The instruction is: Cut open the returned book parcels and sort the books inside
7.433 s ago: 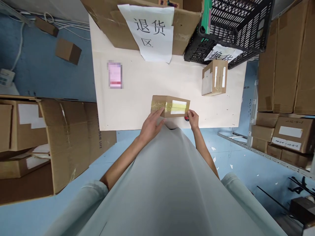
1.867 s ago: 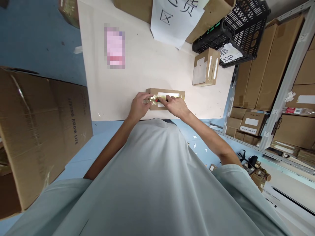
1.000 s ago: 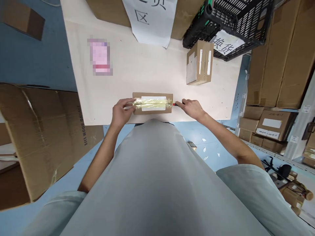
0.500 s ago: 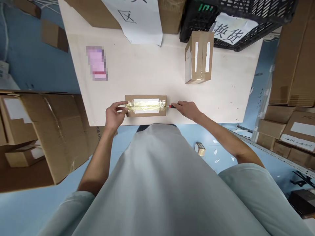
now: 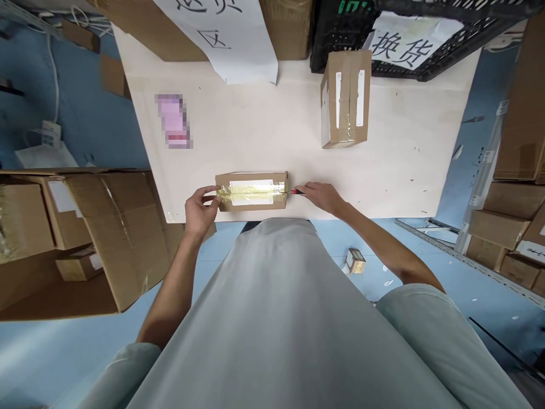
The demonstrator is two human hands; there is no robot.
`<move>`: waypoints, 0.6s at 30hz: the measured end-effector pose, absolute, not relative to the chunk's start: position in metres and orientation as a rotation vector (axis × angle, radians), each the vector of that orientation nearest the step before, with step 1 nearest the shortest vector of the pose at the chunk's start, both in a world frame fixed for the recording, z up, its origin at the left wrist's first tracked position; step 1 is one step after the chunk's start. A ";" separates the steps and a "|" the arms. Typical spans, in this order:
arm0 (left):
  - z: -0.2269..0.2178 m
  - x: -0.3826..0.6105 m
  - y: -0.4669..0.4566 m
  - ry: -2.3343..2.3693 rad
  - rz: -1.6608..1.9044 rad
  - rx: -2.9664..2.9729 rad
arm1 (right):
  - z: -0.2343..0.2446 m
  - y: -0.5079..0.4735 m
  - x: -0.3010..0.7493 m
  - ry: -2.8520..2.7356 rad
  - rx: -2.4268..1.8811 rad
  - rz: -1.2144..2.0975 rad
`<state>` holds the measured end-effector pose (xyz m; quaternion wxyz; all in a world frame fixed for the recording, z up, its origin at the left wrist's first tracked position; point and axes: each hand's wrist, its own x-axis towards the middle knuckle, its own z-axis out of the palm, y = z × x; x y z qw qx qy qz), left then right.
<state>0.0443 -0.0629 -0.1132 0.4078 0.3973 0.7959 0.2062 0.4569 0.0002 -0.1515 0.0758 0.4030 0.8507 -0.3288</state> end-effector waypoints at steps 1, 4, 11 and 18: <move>-0.113 0.044 -0.062 2.008 0.515 1.003 | -0.160 -0.002 0.457 2.565 1.236 -1.038; -0.115 0.043 -0.059 2.009 0.503 1.020 | -0.184 -0.013 0.451 2.580 1.355 -1.204; -0.119 0.033 -0.059 2.000 0.535 1.035 | -0.206 -0.045 0.402 2.457 1.898 -1.647; -0.122 0.001 -0.062 2.012 0.569 1.008 | -0.184 -0.049 0.365 2.604 1.841 -1.671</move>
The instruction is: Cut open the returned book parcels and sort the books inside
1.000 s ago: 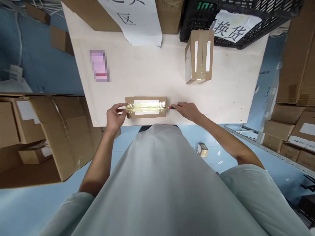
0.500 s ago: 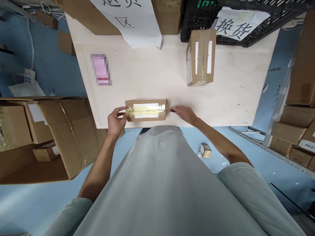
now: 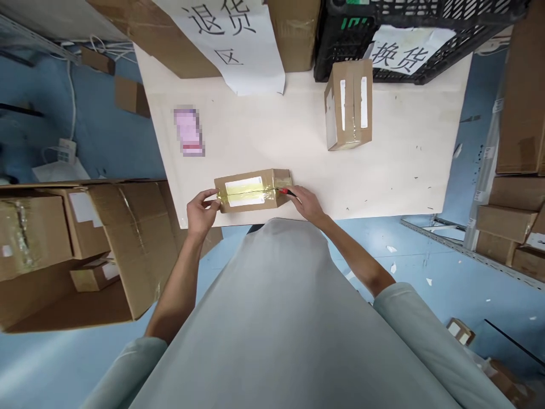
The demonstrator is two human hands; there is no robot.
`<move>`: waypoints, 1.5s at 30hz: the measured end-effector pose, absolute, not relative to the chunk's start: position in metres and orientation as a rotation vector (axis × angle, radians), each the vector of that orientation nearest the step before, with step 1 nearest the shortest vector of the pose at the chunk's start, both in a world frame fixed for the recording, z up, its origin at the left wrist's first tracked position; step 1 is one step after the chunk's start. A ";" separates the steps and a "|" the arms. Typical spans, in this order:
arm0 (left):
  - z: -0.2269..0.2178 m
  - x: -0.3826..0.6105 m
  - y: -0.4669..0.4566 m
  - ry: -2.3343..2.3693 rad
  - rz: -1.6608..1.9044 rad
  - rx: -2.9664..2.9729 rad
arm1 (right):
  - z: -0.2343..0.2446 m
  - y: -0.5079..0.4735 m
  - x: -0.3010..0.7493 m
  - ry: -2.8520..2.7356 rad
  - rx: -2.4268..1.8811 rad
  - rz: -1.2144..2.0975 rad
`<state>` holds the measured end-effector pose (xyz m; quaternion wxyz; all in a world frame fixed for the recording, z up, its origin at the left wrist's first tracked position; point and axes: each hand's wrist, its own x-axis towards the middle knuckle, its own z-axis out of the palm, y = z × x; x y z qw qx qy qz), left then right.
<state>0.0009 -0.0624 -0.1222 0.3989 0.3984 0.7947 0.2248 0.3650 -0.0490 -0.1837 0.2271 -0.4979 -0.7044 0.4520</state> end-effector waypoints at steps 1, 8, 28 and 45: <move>-0.123 -0.002 -0.062 2.013 0.563 1.014 | -0.182 -0.052 0.363 -1.968 -1.371 1.241; -0.139 -0.024 -0.063 2.027 0.606 1.128 | -0.171 -0.081 0.355 -1.581 -1.706 1.208; -0.202 0.031 -0.058 1.553 0.493 1.079 | -0.046 -0.063 0.310 -1.918 -1.930 0.858; -0.108 0.003 0.023 1.232 0.748 1.399 | -0.004 -0.095 0.230 -1.941 -2.113 0.971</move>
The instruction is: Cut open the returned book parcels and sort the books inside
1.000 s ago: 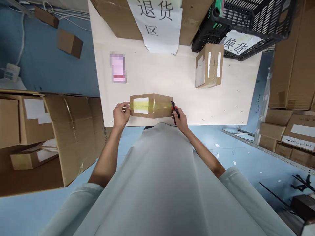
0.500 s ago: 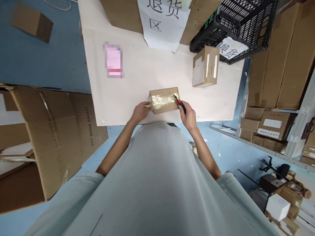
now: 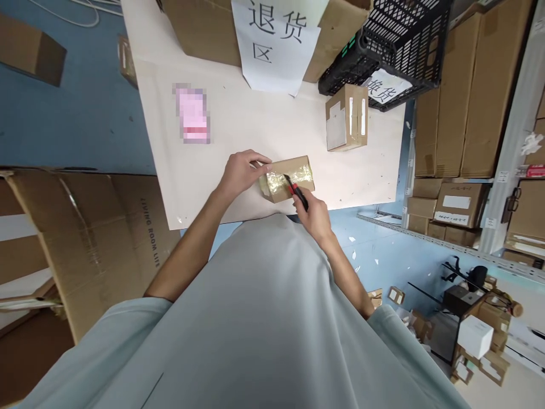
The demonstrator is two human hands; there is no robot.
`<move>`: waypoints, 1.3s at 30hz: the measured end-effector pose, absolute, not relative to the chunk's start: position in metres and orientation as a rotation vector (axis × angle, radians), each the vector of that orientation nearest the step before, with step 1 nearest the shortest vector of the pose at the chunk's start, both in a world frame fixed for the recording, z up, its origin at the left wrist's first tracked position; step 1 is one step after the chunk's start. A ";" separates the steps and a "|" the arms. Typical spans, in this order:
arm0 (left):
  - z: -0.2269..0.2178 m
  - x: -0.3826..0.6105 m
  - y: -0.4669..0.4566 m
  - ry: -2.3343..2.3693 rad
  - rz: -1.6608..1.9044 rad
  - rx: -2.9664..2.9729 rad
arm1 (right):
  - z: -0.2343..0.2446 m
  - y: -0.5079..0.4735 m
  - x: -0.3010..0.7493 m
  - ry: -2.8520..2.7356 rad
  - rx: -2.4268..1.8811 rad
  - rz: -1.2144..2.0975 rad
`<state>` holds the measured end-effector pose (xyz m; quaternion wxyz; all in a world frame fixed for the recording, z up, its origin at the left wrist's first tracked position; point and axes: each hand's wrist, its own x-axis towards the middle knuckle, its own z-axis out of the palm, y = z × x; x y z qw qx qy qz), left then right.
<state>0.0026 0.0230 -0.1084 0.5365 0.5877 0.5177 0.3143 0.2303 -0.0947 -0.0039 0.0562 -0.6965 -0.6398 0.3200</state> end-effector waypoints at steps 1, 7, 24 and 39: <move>-0.110 0.001 0.023 1.222 0.740 1.393 | -0.004 -0.095 0.222 -1.948 -2.124 1.028; -0.111 -0.002 0.023 1.185 0.712 1.353 | -0.012 -0.090 0.189 -1.967 -2.169 1.054; -0.118 0.004 0.022 1.247 0.736 1.366 | -0.008 -0.068 0.166 -2.193 -2.279 0.965; -0.105 0.010 0.011 1.395 0.742 1.356 | 0.046 -0.089 0.159 -2.454 -2.490 1.248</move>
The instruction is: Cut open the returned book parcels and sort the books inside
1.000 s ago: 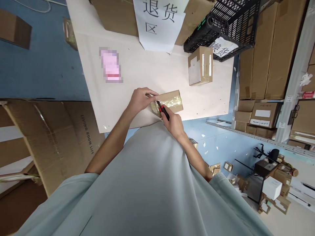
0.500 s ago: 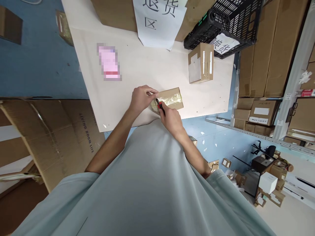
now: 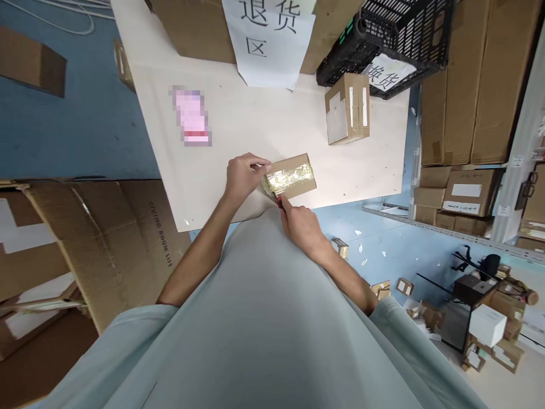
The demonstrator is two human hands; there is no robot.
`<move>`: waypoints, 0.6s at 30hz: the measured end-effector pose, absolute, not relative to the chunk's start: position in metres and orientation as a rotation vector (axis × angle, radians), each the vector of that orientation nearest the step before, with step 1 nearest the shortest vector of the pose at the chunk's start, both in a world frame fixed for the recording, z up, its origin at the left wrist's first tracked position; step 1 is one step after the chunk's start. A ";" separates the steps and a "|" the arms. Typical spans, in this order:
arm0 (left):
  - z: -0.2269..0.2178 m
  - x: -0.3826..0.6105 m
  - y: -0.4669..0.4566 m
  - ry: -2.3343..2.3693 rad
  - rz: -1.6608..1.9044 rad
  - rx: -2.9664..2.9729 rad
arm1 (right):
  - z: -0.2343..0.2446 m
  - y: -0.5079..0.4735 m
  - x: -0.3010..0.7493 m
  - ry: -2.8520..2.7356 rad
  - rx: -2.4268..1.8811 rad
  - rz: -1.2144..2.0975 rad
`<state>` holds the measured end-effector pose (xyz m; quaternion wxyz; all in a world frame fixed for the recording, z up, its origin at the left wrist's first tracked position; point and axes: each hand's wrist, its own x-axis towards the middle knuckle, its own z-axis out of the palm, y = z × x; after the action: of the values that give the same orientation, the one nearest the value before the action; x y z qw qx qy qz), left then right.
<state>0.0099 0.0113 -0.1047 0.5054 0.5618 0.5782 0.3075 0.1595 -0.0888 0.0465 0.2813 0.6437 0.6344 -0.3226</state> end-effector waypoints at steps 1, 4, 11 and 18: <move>-0.104 0.010 0.011 1.402 0.739 1.353 | 0.047 -0.090 0.161 1.693 1.695 -0.876; -0.103 0.011 0.009 1.390 0.738 1.349 | 0.047 -0.093 0.172 1.709 1.627 -0.914; -0.104 0.010 0.004 1.388 0.767 1.321 | 0.046 -0.097 0.214 1.851 1.670 -0.971; -0.101 0.019 -0.016 1.565 0.740 1.441 | 0.010 -0.078 0.289 1.929 2.283 -1.059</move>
<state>0.0192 -0.0161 -0.1006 0.4300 0.5777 0.6272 0.2967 0.2885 -0.0777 0.0098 -0.0149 0.7199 0.6083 -0.3340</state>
